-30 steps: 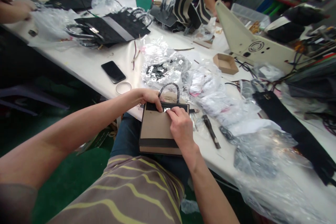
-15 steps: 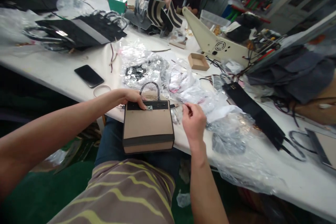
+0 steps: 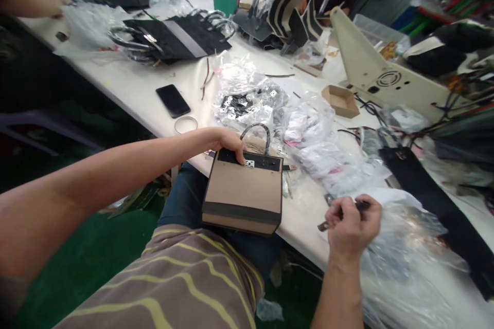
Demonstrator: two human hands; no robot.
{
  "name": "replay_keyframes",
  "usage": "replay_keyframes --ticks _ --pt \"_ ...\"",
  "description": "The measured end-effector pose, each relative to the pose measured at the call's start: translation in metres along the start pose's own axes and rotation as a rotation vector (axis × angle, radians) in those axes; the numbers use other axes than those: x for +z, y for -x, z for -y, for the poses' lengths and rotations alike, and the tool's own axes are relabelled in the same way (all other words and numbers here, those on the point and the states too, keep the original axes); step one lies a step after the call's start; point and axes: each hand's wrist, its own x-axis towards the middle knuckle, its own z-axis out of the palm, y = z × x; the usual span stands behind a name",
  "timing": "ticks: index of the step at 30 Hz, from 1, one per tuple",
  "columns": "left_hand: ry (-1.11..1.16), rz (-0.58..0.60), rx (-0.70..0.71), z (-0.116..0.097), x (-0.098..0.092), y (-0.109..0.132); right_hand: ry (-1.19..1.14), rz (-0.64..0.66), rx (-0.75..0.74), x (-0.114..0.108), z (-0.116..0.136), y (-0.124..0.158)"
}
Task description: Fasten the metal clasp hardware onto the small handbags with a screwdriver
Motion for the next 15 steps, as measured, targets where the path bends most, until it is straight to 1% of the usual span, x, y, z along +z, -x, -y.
replay_keyframes --ticks 2,3,4,5,7,9,11,13,15 --pt "0.002 0.011 -0.009 0.0 -0.001 -0.001 -0.086 -0.023 -0.031 0.021 0.029 0.002" --pt "-0.003 0.015 -0.009 0.0 -0.001 -0.002 -0.111 0.004 -0.047 0.038 0.042 0.002" --pt "-0.009 0.013 -0.004 0.0 -0.001 -0.002 -0.156 0.026 -0.077 0.058 0.055 0.003" --pt "-0.014 0.009 0.005 0.0 -0.001 -0.002 -0.218 0.081 -0.082 0.08 0.065 0.002" --pt "-0.013 -0.007 0.015 -0.001 0.0 0.0 -0.358 0.109 -0.087 0.125 0.075 0.002" --pt "0.005 -0.021 0.012 -0.001 0.002 0.002 -0.452 0.129 -0.087 0.165 0.072 0.002" --pt "0.023 -0.037 0.009 -0.001 0.004 0.003 -0.486 0.122 -0.091 0.193 0.062 0.004" --pt "0.033 -0.056 0.025 -0.001 0.005 0.003 -0.484 0.091 -0.108 0.208 0.051 0.009" --pt "0.033 -0.08 0.053 0.0 0.004 0.002 -0.48 0.069 -0.131 0.212 0.043 0.013"
